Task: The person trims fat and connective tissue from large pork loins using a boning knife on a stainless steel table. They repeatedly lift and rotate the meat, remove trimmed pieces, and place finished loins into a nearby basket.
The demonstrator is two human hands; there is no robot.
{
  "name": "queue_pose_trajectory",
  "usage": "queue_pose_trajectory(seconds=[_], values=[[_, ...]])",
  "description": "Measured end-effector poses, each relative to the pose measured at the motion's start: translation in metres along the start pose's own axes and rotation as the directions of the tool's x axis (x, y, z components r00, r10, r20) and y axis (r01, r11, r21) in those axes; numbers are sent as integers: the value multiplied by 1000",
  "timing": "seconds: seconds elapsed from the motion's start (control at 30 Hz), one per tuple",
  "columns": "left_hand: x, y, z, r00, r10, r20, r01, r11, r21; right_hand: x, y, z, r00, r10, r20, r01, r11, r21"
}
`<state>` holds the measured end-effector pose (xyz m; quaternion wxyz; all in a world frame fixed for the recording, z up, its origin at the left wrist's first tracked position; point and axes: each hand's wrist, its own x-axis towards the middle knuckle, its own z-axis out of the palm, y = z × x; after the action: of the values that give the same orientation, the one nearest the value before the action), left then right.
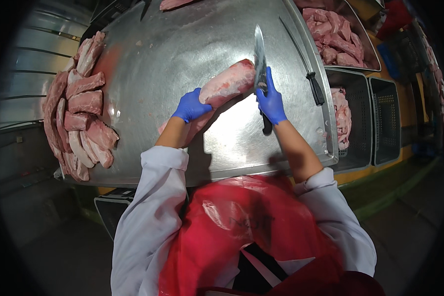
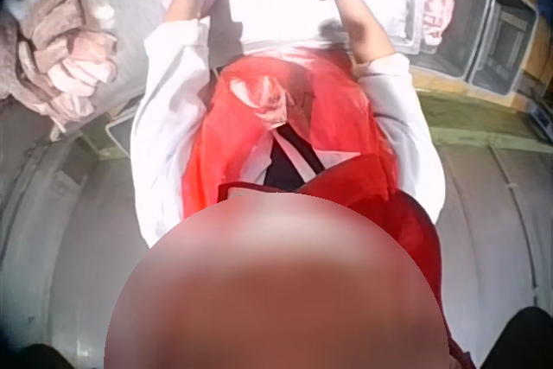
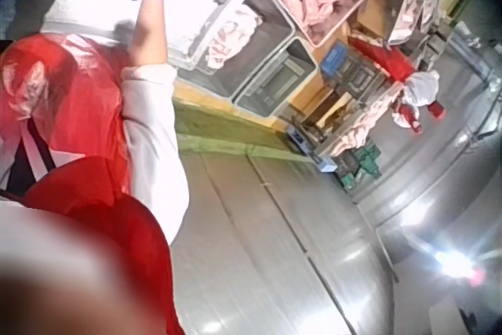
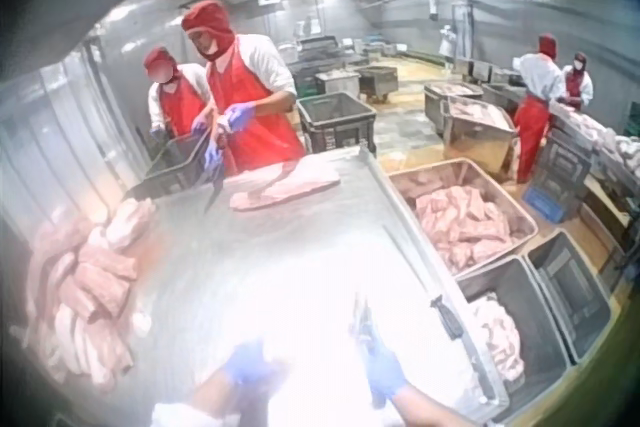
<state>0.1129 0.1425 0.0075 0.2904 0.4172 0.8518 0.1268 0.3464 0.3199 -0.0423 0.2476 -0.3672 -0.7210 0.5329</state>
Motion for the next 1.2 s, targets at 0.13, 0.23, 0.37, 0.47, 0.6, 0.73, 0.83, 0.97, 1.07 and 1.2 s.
queue_pose_trajectory(seconds=[0.13, 0.23, 0.37, 0.47, 0.6, 0.73, 0.83, 0.97, 1.07, 1.2], values=[[7, -5, 2, 999, 7, 40, -5, 999, -48, -8, -6, 11, 991, 83, 103, -73, 993, -97], [12, -16, 8, 998, 65, 27, -61, 990, -128, -90, -9, 1, 957, 160, 240, -171, 985, 27], [11, -18, 11, 996, 87, 3, -85, 985, -152, -74, -4, 8, 959, 167, 228, -183, 982, 53], [17, -19, 13, 997, 64, 39, -56, 982, -182, -5, -34, 14, 937, 256, 237, -276, 959, 58], [18, -23, 13, 996, 82, 29, -73, 972, -222, -76, -33, 20, 928, 221, 300, -278, 947, 160], [12, -32, 18, 995, 97, 32, -86, 963, -255, -76, -37, 22, 918, 252, 304, -326, 918, 224], [19, -24, 20, 994, 102, 50, -86, 963, -257, -19, -40, 25, 919, 235, 317, -313, 923, 225], [16, -31, 21, 993, 117, 19, -102, 928, -358, -133, -29, 3, 842, 266, 469, -345, 934, 89], [-2, -13, 1, 999, 39, 18, -30, 941, -336, -196, 2, -53, 899, -1, 437, 18, 999, -34], [-13, 55, 8, 887, 217, -408, -96, 950, 297, -196, 23, -111, 933, 172, 315, -235, 956, 174]])
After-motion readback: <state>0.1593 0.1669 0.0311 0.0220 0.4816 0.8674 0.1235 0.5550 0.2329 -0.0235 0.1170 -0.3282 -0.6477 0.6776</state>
